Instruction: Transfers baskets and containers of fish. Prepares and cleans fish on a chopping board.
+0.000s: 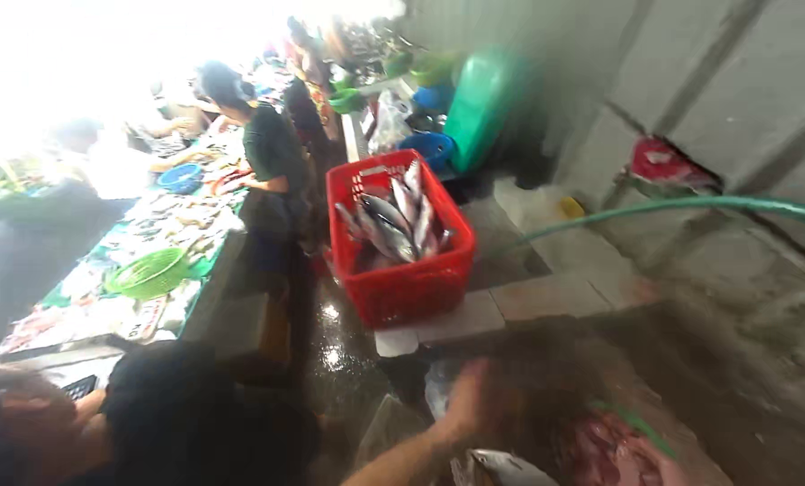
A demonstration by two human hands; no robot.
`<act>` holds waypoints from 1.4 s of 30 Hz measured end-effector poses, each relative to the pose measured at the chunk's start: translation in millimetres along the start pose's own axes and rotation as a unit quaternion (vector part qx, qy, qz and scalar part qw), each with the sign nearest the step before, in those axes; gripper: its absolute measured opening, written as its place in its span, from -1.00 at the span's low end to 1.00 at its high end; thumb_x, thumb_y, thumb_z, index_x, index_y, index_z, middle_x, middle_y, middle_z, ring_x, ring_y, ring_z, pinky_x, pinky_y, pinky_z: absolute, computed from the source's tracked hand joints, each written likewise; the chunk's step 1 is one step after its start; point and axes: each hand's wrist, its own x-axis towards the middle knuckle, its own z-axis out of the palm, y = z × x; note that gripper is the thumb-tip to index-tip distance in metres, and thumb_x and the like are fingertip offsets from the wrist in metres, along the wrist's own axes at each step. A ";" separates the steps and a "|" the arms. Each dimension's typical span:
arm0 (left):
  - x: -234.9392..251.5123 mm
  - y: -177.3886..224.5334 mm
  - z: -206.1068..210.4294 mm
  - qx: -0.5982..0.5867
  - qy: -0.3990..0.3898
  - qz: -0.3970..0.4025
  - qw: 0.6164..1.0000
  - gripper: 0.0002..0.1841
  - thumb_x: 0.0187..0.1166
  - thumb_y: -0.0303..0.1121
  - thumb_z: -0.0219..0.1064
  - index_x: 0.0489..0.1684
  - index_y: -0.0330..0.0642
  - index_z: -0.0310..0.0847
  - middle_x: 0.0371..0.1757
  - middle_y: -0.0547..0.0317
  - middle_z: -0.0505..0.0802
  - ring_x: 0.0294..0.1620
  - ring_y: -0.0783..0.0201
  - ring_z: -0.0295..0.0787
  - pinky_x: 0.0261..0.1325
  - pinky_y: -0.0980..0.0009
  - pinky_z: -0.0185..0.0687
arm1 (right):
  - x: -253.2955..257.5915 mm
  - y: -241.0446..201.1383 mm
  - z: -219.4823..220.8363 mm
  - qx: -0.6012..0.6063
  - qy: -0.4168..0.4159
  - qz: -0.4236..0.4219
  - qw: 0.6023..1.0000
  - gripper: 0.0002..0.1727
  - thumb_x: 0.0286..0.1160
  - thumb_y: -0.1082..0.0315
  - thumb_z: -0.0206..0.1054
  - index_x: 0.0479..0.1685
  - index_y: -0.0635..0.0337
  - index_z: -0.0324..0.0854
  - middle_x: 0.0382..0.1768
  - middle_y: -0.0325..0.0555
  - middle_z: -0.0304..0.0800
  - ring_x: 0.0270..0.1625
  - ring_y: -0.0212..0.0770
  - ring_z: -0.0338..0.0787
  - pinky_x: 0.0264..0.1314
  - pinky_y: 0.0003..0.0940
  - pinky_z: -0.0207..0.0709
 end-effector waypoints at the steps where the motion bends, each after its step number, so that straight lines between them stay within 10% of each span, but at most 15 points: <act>1: 3.0 -6.2 -32.6 0.016 0.157 0.033 0.987 -0.51 0.51 -0.19 0.50 0.40 -0.16 0.65 0.33 0.04 0.82 0.42 0.16 0.71 0.54 0.10 0.62 | 29.2 -27.4 7.0 0.044 -0.022 -0.033 0.998 -0.61 0.73 0.14 0.27 0.28 0.24 0.71 0.12 0.13 0.85 0.14 -0.06 0.87 0.24 -0.08 0.76; 4: 32.1 -37.9 -134.7 0.074 0.479 0.060 0.873 -0.23 0.37 -0.12 0.57 0.50 -0.45 0.42 0.55 -0.38 0.57 0.68 -0.21 0.37 0.73 -0.10 0.31 | 141.7 -114.5 37.6 0.190 -0.115 -0.109 0.969 -0.59 0.74 0.12 0.25 0.26 0.27 0.69 0.09 0.10 0.85 0.09 -0.11 0.87 0.18 -0.06 0.79; 7: 69.9 -55.9 -209.2 0.060 0.553 -0.077 0.828 0.02 0.38 0.09 0.49 0.69 -0.53 0.17 0.71 -0.53 0.32 0.80 -0.35 0.11 0.82 -0.17 0.03 | 248.0 -217.6 90.9 0.289 -0.237 -0.026 0.927 -0.39 0.69 0.08 0.29 0.60 0.27 0.42 0.43 0.16 0.68 0.41 -0.04 0.75 0.43 -0.02 0.67; 11: 100.6 -64.6 -237.3 -0.174 0.457 -0.231 0.841 -0.28 0.46 -0.23 0.46 0.64 -0.32 0.34 0.40 -0.38 0.67 0.45 -0.24 0.59 0.45 -0.18 0.53 | 281.1 -283.3 179.5 0.306 -0.302 0.119 0.895 -0.32 0.49 0.40 0.38 0.68 0.16 0.35 0.46 0.28 0.59 0.42 0.20 0.65 0.35 0.25 0.57; 17: 108.5 -83.4 -244.0 -0.269 0.422 -0.173 0.848 -0.36 0.32 -0.51 0.41 0.53 -0.25 0.46 0.23 -0.26 0.77 0.19 -0.07 0.76 0.17 -0.09 0.71 | 259.5 -290.6 178.0 0.307 -0.250 0.140 0.908 -0.30 0.14 0.65 0.35 0.49 0.20 0.53 0.24 0.27 0.71 0.19 0.16 0.74 0.11 0.22 0.67; 24: 69.0 -95.9 -275.7 -0.272 0.420 -0.147 0.853 -0.50 0.35 -0.66 0.27 0.38 -0.40 0.58 0.06 -0.23 0.82 -0.04 0.05 0.80 -0.01 0.05 0.77 | 145.4 -310.9 129.3 0.268 -0.169 0.157 0.935 -0.32 0.31 0.47 0.38 0.56 0.31 0.40 0.28 0.28 0.68 0.28 0.10 0.73 0.29 0.14 0.65; 31: 89.2 -137.7 -334.4 -0.314 0.194 -0.080 0.926 -0.38 0.18 -0.49 0.10 0.42 -0.28 0.46 0.05 0.11 0.86 -0.04 0.31 0.84 -0.03 0.21 0.83 | -17.0 -341.5 107.4 0.418 -0.074 0.262 0.867 -0.01 0.20 0.16 0.62 0.63 0.42 0.16 0.48 0.31 0.47 0.51 -0.03 0.58 0.56 -0.16 0.54; 35: 152.6 -116.6 -333.4 -0.192 0.199 -0.154 0.949 -0.64 0.45 -0.39 0.15 0.20 -0.20 0.61 -0.14 0.23 0.81 -0.19 0.43 0.74 -0.10 0.35 0.71 | -43.9 -333.6 93.1 0.472 -0.132 0.224 0.842 -0.13 0.32 0.13 0.60 0.57 0.35 0.26 0.40 0.17 0.55 0.37 -0.16 0.70 0.33 -0.26 0.72; 38: 189.6 -108.8 -322.0 -0.092 0.284 -0.205 0.932 -0.50 0.64 0.03 0.34 0.13 -0.30 0.76 0.07 -0.13 0.86 0.14 0.06 0.79 0.28 -0.03 0.62 | -11.6 -291.6 81.0 0.401 0.048 0.138 0.905 -0.32 0.46 0.18 0.47 0.46 0.40 0.35 0.42 0.19 0.55 0.45 -0.08 0.63 0.38 -0.19 0.66; 42: 155.5 -67.0 -283.4 -0.242 0.165 -0.101 0.951 -0.54 0.78 -0.07 0.07 0.45 -0.20 0.45 0.10 0.05 0.84 0.02 0.34 0.84 0.08 0.29 0.82 | 94.3 -216.9 70.6 0.220 0.254 -0.040 0.941 -0.47 0.58 0.04 0.33 0.30 0.30 0.52 0.45 0.22 0.51 0.59 0.10 0.45 0.64 0.09 0.37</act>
